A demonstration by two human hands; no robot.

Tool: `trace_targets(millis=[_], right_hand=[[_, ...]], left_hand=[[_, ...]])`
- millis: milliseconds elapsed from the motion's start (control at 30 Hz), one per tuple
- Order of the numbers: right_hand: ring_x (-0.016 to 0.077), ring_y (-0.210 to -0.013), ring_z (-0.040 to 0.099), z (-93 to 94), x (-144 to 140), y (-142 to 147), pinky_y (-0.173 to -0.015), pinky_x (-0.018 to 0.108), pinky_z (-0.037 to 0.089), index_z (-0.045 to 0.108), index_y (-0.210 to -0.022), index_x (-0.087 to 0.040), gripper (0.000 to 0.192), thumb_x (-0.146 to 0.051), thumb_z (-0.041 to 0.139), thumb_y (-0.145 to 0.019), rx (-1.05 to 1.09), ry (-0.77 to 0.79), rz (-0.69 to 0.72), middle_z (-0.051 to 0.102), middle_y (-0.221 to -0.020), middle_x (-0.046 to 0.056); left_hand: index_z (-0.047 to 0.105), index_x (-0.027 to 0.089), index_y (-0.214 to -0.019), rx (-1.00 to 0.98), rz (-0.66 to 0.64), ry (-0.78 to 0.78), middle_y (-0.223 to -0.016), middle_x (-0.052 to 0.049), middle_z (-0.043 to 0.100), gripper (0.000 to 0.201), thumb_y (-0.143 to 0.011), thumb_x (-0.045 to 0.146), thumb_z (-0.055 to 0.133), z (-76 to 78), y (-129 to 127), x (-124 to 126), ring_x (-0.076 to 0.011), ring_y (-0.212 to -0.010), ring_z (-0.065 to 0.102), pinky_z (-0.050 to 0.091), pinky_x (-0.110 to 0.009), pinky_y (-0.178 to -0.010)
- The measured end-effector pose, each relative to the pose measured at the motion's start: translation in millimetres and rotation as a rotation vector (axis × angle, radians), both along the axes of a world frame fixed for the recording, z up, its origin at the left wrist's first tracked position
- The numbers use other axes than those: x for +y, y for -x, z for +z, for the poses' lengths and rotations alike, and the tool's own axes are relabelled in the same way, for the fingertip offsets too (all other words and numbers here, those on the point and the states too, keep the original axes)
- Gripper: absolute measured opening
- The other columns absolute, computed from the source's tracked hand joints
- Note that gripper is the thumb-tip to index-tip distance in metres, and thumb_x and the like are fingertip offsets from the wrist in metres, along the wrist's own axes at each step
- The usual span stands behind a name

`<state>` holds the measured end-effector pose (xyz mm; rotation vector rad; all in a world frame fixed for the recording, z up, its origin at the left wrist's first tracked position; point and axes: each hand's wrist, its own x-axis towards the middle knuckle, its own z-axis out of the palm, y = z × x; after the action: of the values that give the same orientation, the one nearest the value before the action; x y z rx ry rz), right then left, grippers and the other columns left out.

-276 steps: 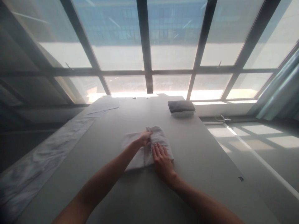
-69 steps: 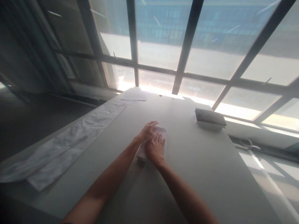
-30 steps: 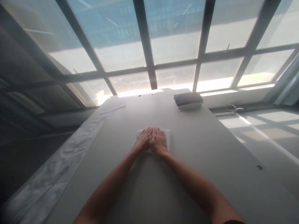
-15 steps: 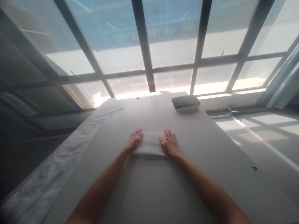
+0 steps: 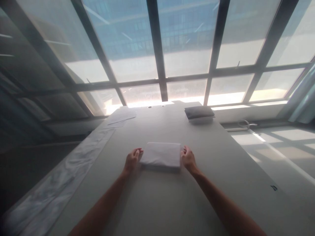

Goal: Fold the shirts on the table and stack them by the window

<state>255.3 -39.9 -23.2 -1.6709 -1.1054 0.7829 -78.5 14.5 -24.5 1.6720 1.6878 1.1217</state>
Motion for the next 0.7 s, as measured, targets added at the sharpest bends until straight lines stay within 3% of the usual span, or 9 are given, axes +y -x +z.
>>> trace_targets(millis=[133, 233, 400, 533, 700], right_hand=[[0.0252, -0.094, 0.073, 17.1, -9, 7, -0.077, 0.031, 0.058, 0.072, -0.105, -0.017, 0.029, -0.023, 0.064, -0.077, 0.235, 0.129, 0.157, 0.077, -0.100, 0.011], [0.0207, -0.079, 0.071, 23.0, -10, 7, -0.066, 0.029, 0.056, 0.069, -0.096, -0.018, 0.022, -0.023, 0.069, -0.075, 0.387, 0.242, 0.174, 0.075, -0.090, 0.007], [0.0185, -0.070, 0.066, 15.1, -11, 4, -0.061, 0.027, 0.053, 0.068, -0.084, -0.016, 0.012, -0.023, 0.070, -0.074, 0.442, 0.268, 0.242, 0.073, -0.081, 0.006], [0.0209, -0.076, 0.067, 13.6, -12, 6, -0.064, 0.029, 0.054, 0.070, -0.094, -0.019, 0.017, -0.026, 0.071, -0.078, 0.536, 0.146, 0.251, 0.075, -0.089, 0.007], [0.0241, -0.085, 0.071, 26.7, -22, -11, -0.070, 0.035, 0.059, 0.064, -0.119, -0.027, 0.040, -0.030, 0.074, -0.080, 0.909, 0.161, 0.376, 0.075, -0.105, 0.007]], left_hand=[[0.073, 0.013, -0.118, 0.074, -0.051, 0.059, -0.113, -0.015, 0.077, 0.042, -0.090, 0.038, 0.054, 2.6, -11, -27, -0.0276, -0.100, 0.073, 0.051, -0.034, -0.090], [0.076, 0.013, -0.108, 0.107, -0.103, 0.124, -0.104, -0.014, 0.078, 0.035, -0.083, 0.035, 0.064, 13.8, -18, -31, -0.0284, -0.094, 0.072, 0.051, -0.033, -0.085], [0.076, 0.013, -0.083, -0.094, -0.202, 0.407, -0.082, -0.009, 0.076, 0.028, -0.071, 0.038, 0.081, 38.5, -20, -37, -0.0257, -0.077, 0.068, 0.049, -0.030, -0.067], [0.076, 0.010, -0.100, -0.470, -0.353, 0.508, -0.090, -0.009, 0.075, 0.047, -0.070, 0.044, 0.087, 50.3, -27, -52, -0.0204, -0.073, 0.065, 0.050, -0.028, -0.063], [0.067, 0.014, -0.122, -0.824, -0.327, 0.559, -0.101, -0.009, 0.072, 0.058, -0.073, 0.037, 0.088, 44.8, -50, -61, -0.0170, -0.071, 0.064, 0.056, -0.029, -0.063]])
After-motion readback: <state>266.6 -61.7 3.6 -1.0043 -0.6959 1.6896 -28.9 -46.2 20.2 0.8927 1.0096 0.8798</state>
